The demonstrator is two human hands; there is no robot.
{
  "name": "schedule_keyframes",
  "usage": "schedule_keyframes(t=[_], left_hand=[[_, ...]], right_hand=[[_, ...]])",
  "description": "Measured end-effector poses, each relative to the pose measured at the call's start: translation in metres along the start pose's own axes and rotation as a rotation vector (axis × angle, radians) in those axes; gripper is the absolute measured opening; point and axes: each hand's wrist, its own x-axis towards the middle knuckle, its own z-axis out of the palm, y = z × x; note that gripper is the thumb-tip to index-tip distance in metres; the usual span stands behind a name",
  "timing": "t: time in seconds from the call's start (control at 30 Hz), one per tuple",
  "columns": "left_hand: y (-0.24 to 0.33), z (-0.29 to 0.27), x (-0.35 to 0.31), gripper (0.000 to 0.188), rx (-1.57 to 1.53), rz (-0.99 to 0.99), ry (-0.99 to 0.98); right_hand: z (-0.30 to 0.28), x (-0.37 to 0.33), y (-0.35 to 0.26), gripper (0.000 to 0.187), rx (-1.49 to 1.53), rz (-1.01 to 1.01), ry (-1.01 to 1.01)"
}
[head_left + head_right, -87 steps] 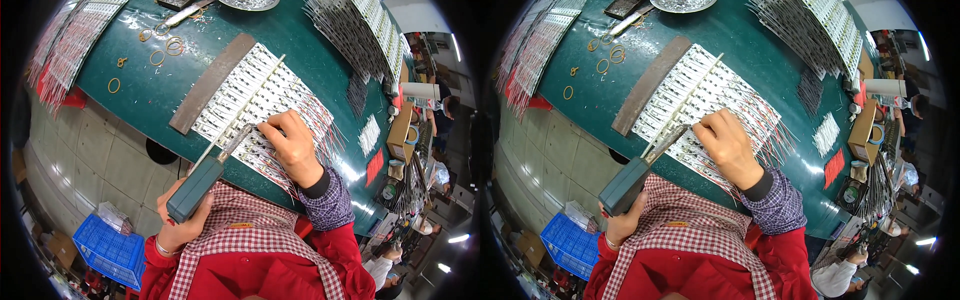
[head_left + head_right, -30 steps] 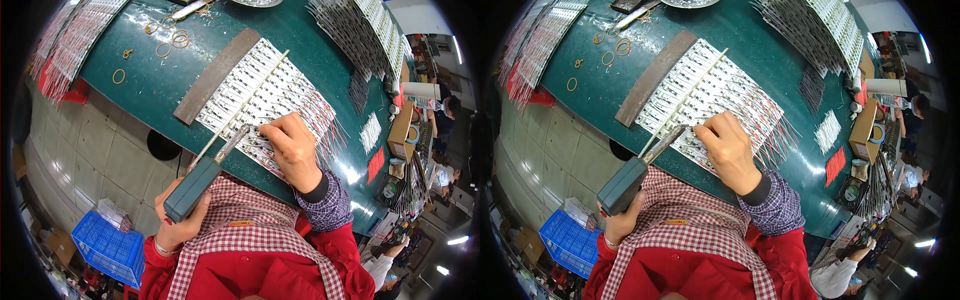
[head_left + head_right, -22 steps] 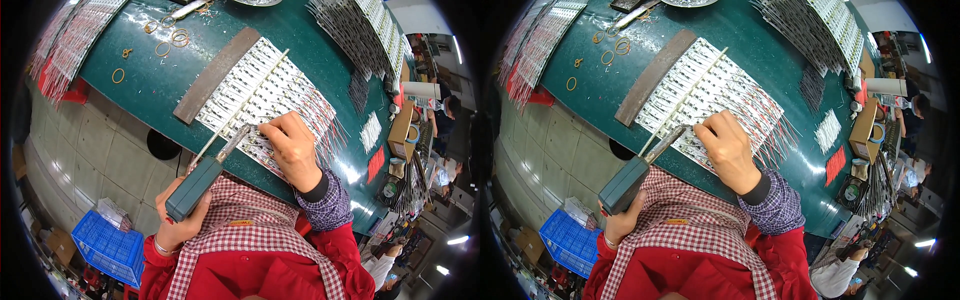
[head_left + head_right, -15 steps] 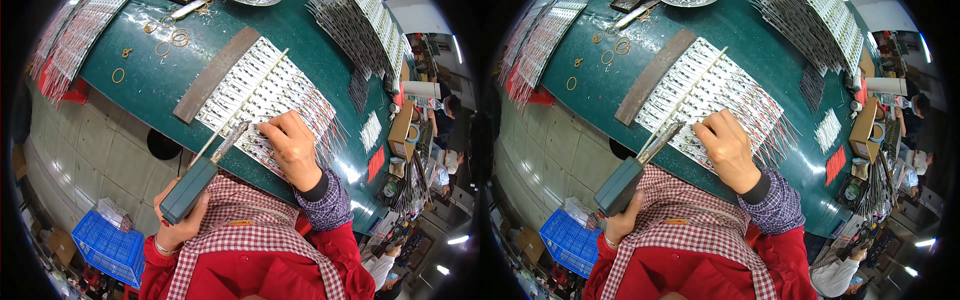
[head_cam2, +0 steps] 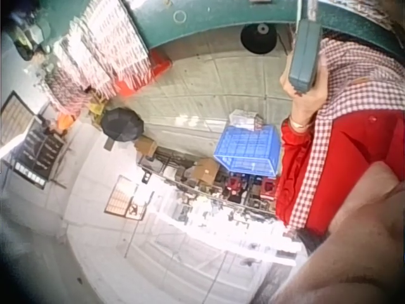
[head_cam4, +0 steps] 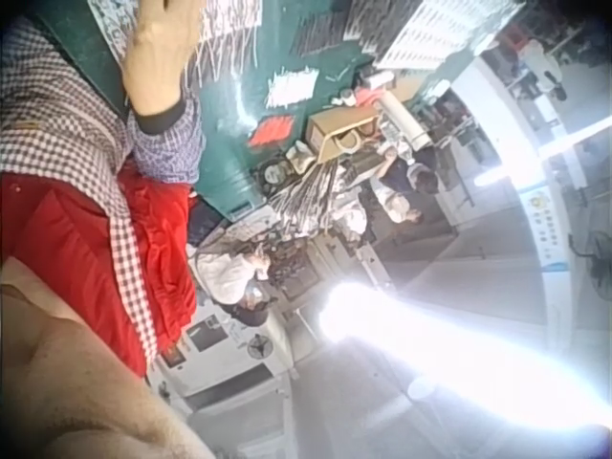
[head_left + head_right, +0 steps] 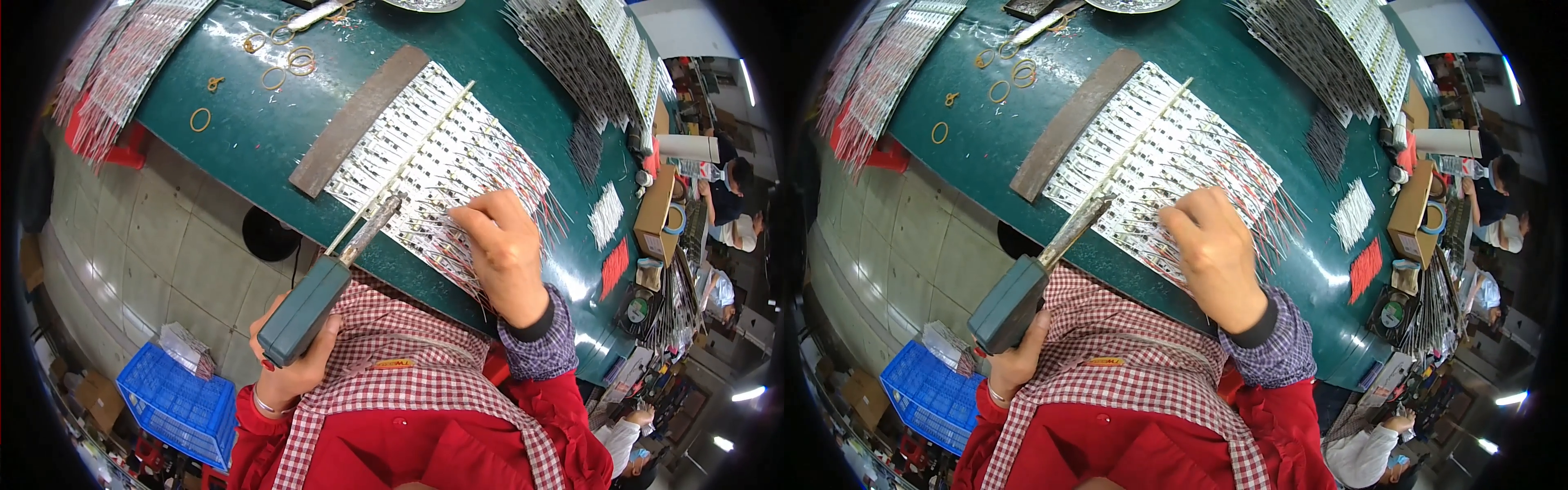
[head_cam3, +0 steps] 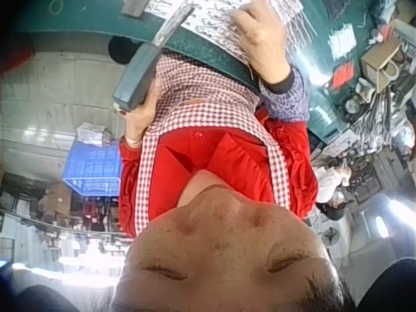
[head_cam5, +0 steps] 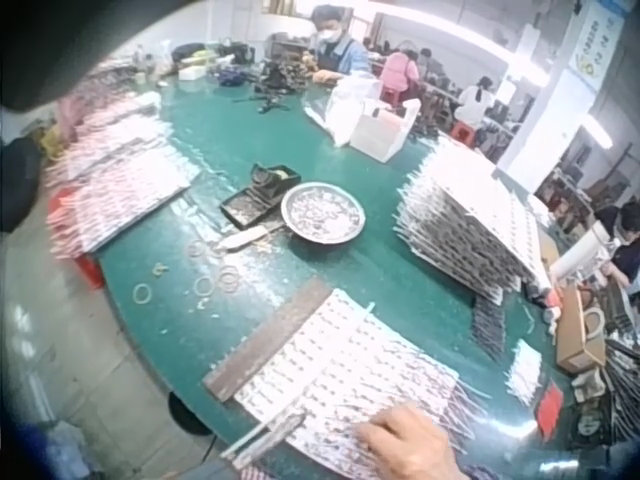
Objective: The person solders wires onto an LED board using a soldering tool, aligns the board and wires by hand, and solders additional connections onto the board.
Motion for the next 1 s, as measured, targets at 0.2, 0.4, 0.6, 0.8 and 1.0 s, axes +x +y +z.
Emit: schedule_keyframes(t=[0.2, 0.4, 0.6, 0.8, 1.0], left_hand=[[-0.010, -0.003, -0.008, 0.021, 0.015, 0.000, 0.045], [-0.001, -0.004, -0.003, 0.018, 0.030, 0.062, 0.005], [0.001, -0.005, -0.005, 0.018, 0.005, 0.006, -0.032], [0.001, -0.005, -0.004, 0.021, -0.005, -0.001, -0.043], [0.001, -0.005, -0.004, 0.021, 0.029, 0.000, -0.067]], right_hand=[[-0.025, 0.003, -0.023, 0.034, -0.015, 0.025, 0.091], [0.026, 0.002, -0.010, 0.024, 0.139, -0.045, 0.066], [0.033, 0.000, -0.008, 0.025, 0.133, -0.056, 0.049], [0.034, 0.000, -0.009, 0.026, 0.107, -0.053, 0.035], [0.035, 0.000, -0.010, 0.028, 0.087, -0.064, 0.036]])
